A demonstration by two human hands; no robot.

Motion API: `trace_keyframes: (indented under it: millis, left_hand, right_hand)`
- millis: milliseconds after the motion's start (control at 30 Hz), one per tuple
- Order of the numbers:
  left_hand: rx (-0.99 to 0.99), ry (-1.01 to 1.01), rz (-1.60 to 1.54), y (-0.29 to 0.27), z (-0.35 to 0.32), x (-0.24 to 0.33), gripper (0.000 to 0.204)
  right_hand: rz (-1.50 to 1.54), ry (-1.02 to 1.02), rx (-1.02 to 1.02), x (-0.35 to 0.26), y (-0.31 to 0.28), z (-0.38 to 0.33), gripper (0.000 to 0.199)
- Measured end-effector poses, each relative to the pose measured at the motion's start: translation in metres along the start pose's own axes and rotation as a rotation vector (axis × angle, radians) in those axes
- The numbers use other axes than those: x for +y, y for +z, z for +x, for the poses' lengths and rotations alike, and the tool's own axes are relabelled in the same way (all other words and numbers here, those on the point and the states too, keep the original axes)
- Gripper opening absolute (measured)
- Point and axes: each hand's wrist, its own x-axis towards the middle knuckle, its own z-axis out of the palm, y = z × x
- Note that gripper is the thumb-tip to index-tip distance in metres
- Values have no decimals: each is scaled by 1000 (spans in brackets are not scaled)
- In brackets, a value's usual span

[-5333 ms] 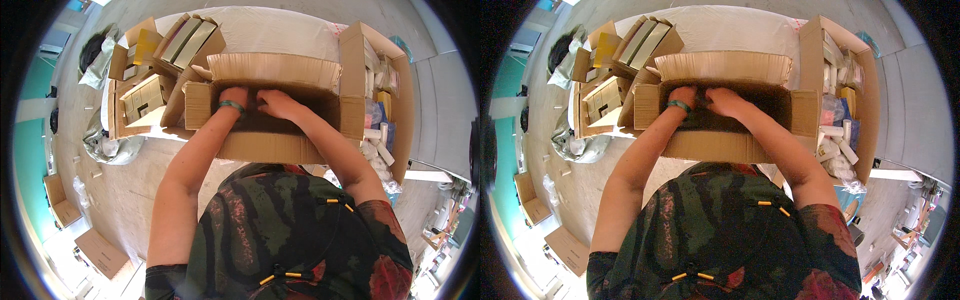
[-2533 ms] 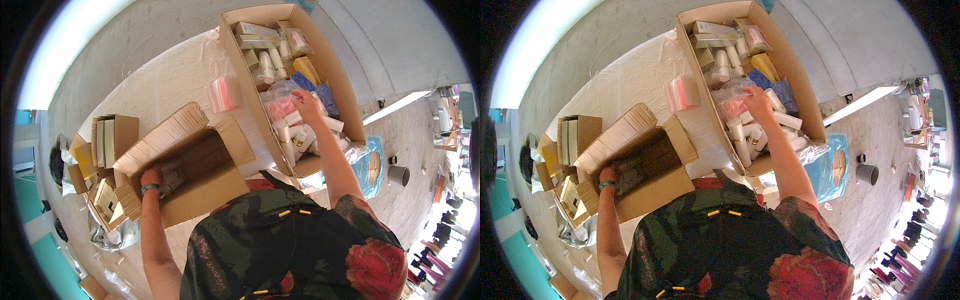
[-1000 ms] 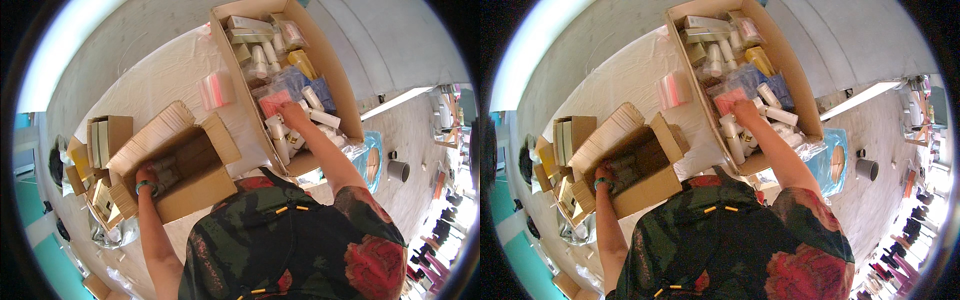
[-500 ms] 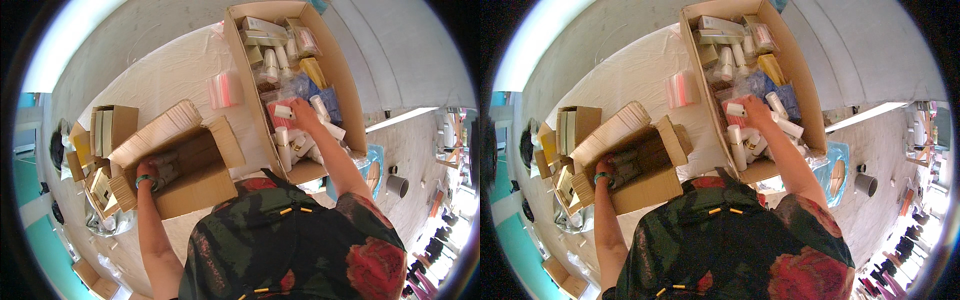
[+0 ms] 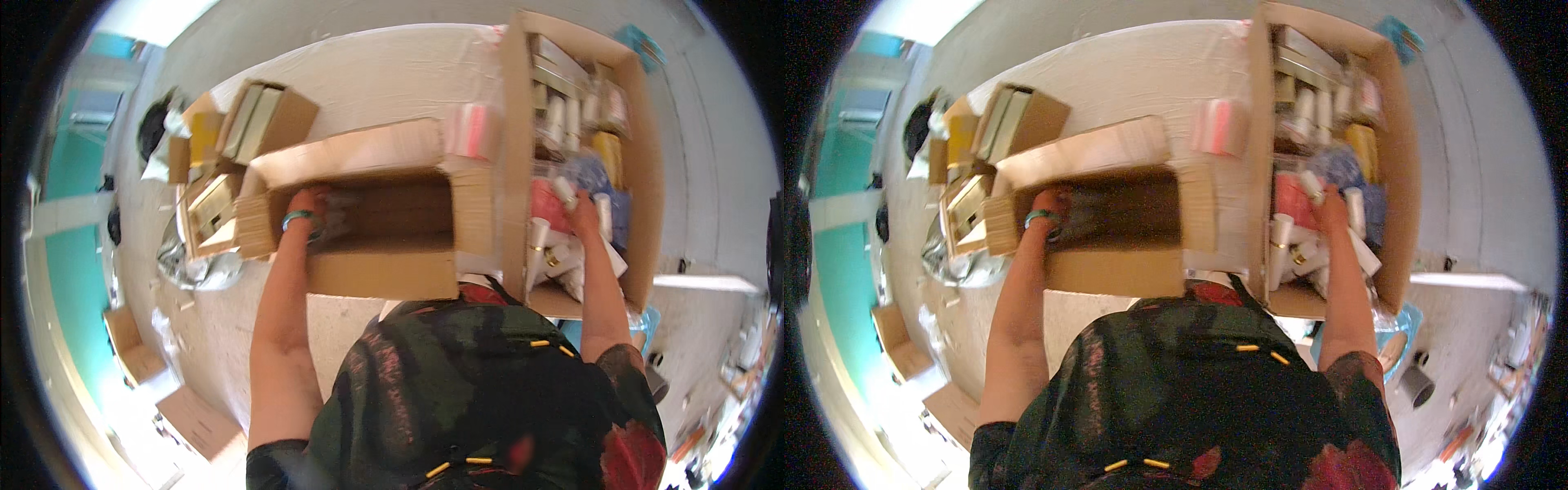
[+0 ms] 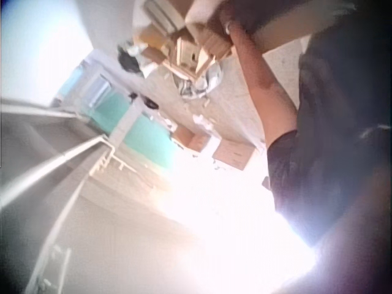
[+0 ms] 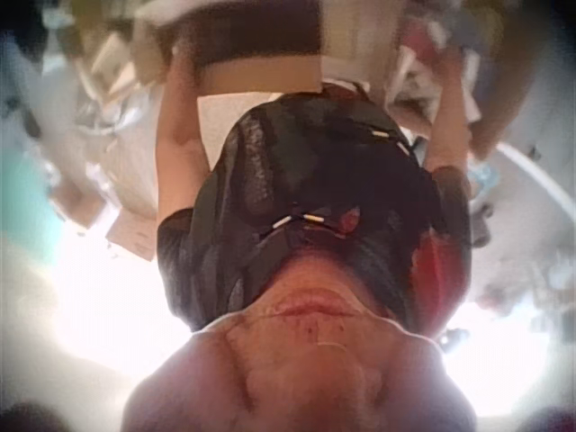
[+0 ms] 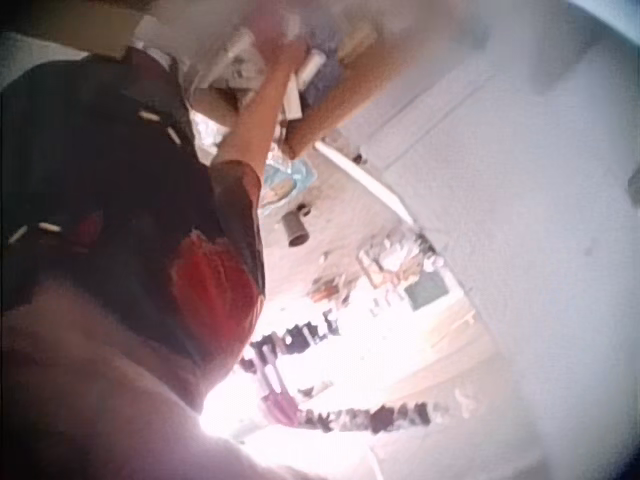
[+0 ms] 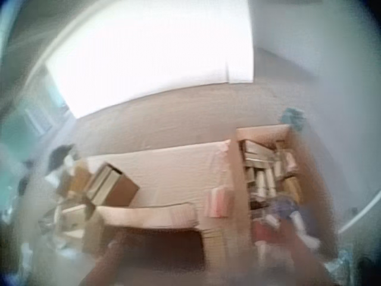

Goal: The person takes plastic tubes from a large cardboard box, places each tube into a clear plastic bag, and then puts the bagged tubes into a smaller cardboard box.

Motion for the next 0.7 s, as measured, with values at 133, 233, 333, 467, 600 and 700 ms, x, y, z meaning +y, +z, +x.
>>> trace_keyframes:
  millis: [133,233,333,467,600,700]
  left_hand:
    - [170,190,-41,1,-17,-9,29]
    - [42,131,-180,-8,-22,-2,29]
    - [-24,136,-285,-6,-15,-4,28]
    - [-111,133,-439,10,5,-27,30]
    - [-152,260,-409,4,6,-25,33]
    - [-310,108,-636,0,5,-21,38]
  right_hand:
    - [31,-36,73,11,-9,5,46]
    - [73,-2,85,19,-14,4,54]
    - [105,30,153,15,-25,-4,57]
    - [290,-11,299,-35,-68,-28,57]
    - [454,-71,421,-90,-110,-55,52]
    - [588,-130,460,-142,-140,-82,47]
